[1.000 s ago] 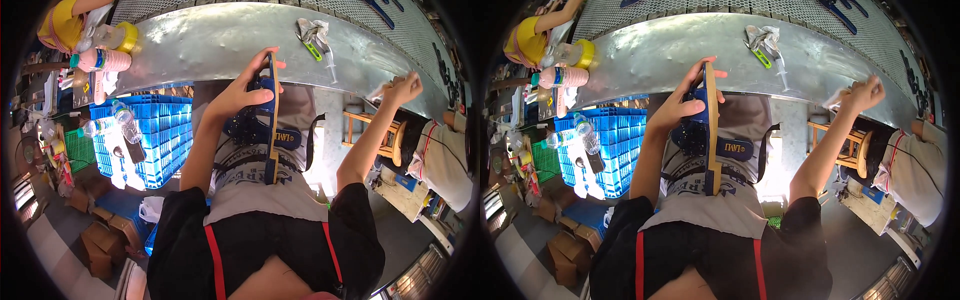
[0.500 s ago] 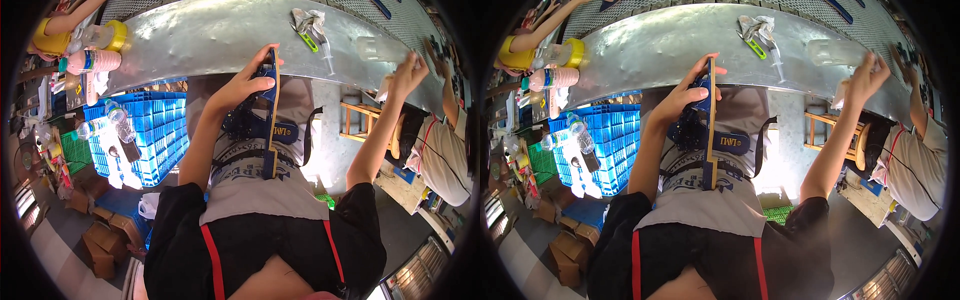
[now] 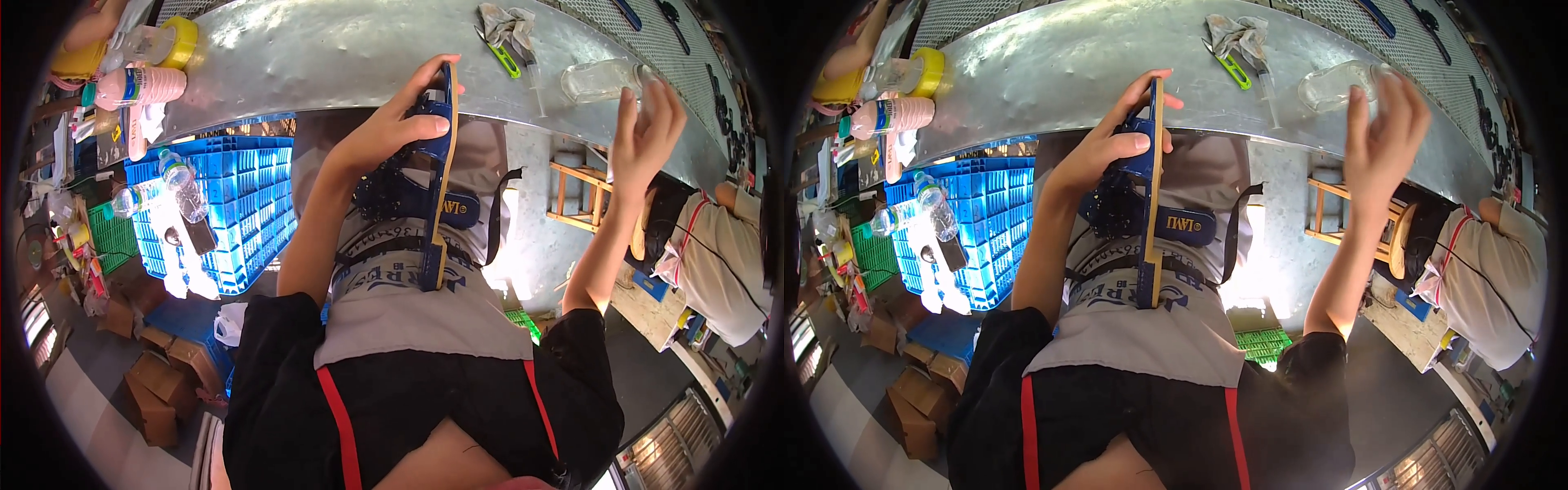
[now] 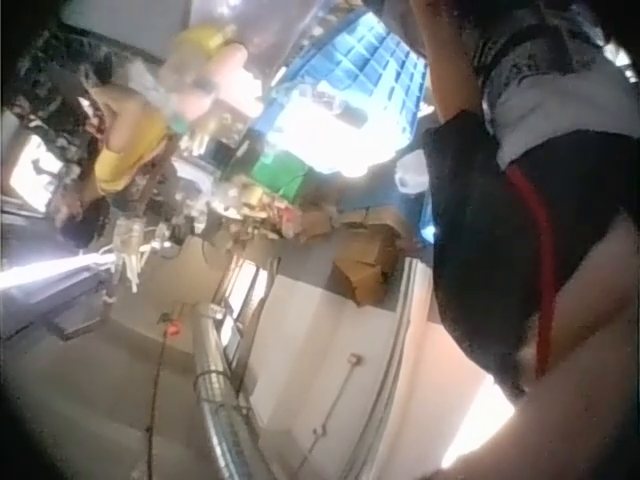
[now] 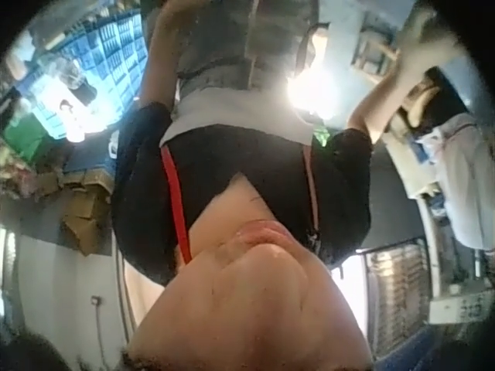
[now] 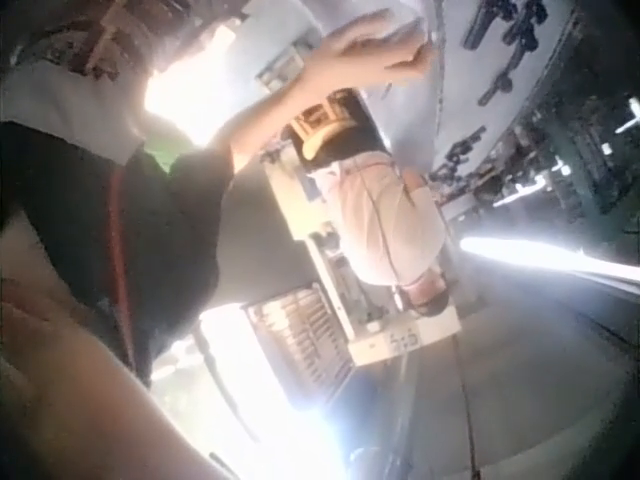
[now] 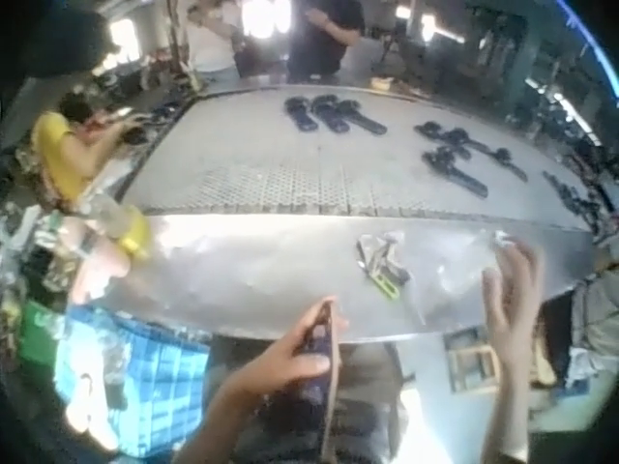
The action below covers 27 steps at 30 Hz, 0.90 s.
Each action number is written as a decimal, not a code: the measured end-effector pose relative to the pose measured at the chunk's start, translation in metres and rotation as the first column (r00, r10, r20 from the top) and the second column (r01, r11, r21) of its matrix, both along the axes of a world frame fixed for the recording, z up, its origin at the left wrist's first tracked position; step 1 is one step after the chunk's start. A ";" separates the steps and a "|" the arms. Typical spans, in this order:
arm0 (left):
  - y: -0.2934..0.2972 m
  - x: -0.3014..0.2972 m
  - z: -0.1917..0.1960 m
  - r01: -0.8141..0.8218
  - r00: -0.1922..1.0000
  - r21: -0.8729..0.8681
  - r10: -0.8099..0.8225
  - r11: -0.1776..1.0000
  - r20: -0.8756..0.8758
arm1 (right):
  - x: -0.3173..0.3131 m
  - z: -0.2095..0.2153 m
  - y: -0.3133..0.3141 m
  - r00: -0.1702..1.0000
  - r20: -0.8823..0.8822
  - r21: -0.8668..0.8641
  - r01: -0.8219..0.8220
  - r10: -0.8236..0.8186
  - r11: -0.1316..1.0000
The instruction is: Cleaning and inspecting blue sandals on a factory production line.
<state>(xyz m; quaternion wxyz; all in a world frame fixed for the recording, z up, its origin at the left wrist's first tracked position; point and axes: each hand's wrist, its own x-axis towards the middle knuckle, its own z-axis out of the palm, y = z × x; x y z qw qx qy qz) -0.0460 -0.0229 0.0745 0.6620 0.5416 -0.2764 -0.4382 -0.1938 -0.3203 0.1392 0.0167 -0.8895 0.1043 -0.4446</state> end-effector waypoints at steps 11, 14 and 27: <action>-0.007 0.003 0.007 0.022 0.984 -0.143 0.004 0.990 0.176 | 0.029 0.003 0.101 0.659 -0.338 0.333 -0.584 0.672 0.740; -0.002 -0.005 0.009 0.073 0.996 -0.042 -0.071 0.996 0.050 | 0.045 -0.006 0.088 0.683 -0.376 0.262 -0.570 0.626 0.779; -0.001 -0.013 0.013 0.010 0.994 -0.013 -0.009 1.000 0.110 | 0.065 -0.021 0.076 0.706 -0.230 0.450 -0.534 0.670 0.716</action>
